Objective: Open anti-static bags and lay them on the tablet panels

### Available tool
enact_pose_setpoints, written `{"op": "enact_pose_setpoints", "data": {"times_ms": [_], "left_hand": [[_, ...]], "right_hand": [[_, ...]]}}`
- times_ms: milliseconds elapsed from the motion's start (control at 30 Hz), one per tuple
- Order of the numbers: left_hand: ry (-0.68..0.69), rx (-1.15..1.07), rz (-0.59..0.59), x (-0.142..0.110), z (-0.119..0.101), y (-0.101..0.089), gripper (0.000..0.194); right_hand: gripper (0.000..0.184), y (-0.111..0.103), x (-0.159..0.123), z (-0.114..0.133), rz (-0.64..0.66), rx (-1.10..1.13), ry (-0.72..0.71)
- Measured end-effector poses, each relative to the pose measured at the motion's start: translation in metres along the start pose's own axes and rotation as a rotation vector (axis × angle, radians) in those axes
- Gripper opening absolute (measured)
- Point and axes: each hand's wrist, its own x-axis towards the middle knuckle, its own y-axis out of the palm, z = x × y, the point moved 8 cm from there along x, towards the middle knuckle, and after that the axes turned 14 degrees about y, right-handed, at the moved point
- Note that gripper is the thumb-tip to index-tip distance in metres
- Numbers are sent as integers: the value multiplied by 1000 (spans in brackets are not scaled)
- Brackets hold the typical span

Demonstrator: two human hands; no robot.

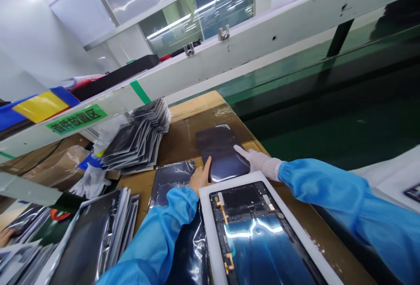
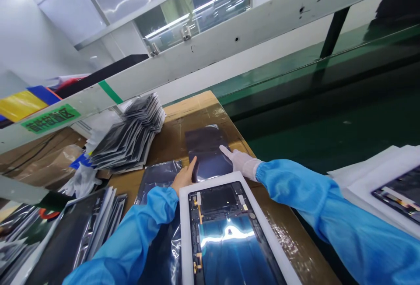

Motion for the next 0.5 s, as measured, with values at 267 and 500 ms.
{"op": "enact_pose_setpoints", "data": {"times_ms": [267, 500], "left_hand": [[30, -30, -114, 4, 26, -5, 101], [11, 38, -40, -5, 19, -16, 109]], "right_hand": [[117, -4, 11, 12, -24, 40, -25], [119, -8, 10, -10, 27, 263, -5]]}}
